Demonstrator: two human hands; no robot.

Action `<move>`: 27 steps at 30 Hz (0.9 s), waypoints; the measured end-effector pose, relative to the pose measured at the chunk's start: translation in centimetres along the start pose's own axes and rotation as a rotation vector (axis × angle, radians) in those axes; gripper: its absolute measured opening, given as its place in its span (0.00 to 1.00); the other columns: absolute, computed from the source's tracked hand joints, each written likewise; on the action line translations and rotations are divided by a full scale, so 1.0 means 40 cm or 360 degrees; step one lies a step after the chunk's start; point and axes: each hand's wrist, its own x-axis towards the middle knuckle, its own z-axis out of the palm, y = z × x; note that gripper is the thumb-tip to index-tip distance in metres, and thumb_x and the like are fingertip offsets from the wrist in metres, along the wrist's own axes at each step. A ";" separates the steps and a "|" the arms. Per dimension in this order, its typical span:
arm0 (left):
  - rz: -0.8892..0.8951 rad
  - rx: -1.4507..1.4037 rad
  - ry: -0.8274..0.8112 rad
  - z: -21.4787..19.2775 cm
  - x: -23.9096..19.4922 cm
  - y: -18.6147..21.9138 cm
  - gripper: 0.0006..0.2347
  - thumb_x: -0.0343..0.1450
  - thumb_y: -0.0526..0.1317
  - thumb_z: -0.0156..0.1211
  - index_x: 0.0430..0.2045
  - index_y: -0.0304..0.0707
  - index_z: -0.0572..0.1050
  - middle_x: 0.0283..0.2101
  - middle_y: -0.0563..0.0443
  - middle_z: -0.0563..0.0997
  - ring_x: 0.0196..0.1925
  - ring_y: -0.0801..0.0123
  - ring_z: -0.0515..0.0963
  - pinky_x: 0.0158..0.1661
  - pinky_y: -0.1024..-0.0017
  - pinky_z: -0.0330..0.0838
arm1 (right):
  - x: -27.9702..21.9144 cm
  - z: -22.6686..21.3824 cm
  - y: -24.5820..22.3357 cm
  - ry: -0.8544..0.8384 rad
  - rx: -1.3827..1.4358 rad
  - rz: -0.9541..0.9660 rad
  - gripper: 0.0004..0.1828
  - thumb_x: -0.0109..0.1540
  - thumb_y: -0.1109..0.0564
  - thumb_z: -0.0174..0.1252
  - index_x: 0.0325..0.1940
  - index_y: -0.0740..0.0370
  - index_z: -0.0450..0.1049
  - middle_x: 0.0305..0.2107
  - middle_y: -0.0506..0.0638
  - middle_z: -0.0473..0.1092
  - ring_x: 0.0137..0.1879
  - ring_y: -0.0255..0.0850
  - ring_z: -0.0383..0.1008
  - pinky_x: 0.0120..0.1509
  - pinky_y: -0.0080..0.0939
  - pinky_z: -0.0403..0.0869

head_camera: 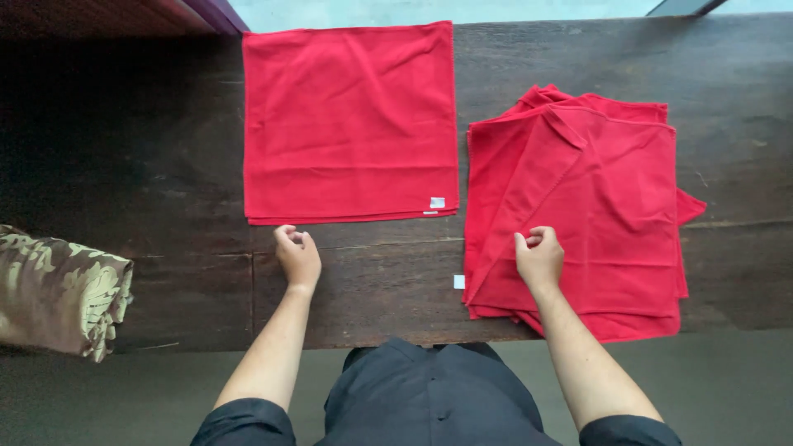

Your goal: The person folds a stack of red cloths on a wooden table. They pick up each cloth, unfold it, and fold it into a smaller square, placing it on top of the previous ones to form a neat pile.

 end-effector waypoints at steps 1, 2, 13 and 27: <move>0.0008 -0.0004 -0.0007 0.015 -0.046 0.039 0.11 0.70 0.30 0.59 0.44 0.35 0.69 0.35 0.33 0.81 0.37 0.41 0.83 0.36 0.57 0.77 | 0.005 0.020 0.025 0.0010 0.0002 0.0006 0.16 0.61 0.51 0.70 0.48 0.59 0.75 0.32 0.53 0.77 0.45 0.55 0.80 0.46 0.55 0.77; 0.0002 -0.0039 -0.0121 0.030 -0.093 0.078 0.09 0.70 0.30 0.58 0.43 0.33 0.70 0.37 0.29 0.81 0.36 0.38 0.83 0.35 0.54 0.76 | 0.011 0.040 0.051 -0.0183 0.0354 0.0181 0.18 0.64 0.51 0.67 0.51 0.64 0.74 0.36 0.60 0.77 0.44 0.54 0.80 0.40 0.51 0.79; 0.0207 -0.0071 -0.1544 0.285 -0.524 0.472 0.32 0.64 0.43 0.73 0.62 0.32 0.65 0.55 0.31 0.76 0.59 0.42 0.78 0.57 0.55 0.76 | 0.049 0.118 0.018 -0.1058 0.1128 0.0450 0.13 0.67 0.56 0.61 0.51 0.66 0.70 0.42 0.61 0.74 0.51 0.53 0.80 0.51 0.58 0.81; 0.1105 0.0221 -0.1496 0.163 -0.727 0.637 0.07 0.74 0.43 0.50 0.35 0.40 0.71 0.34 0.35 0.81 0.44 0.40 0.82 0.42 0.48 0.76 | 0.174 -0.175 -0.230 -0.0770 0.1595 0.0612 0.63 0.61 0.44 0.73 0.79 0.69 0.33 0.71 0.76 0.44 0.74 0.68 0.58 0.66 0.80 0.66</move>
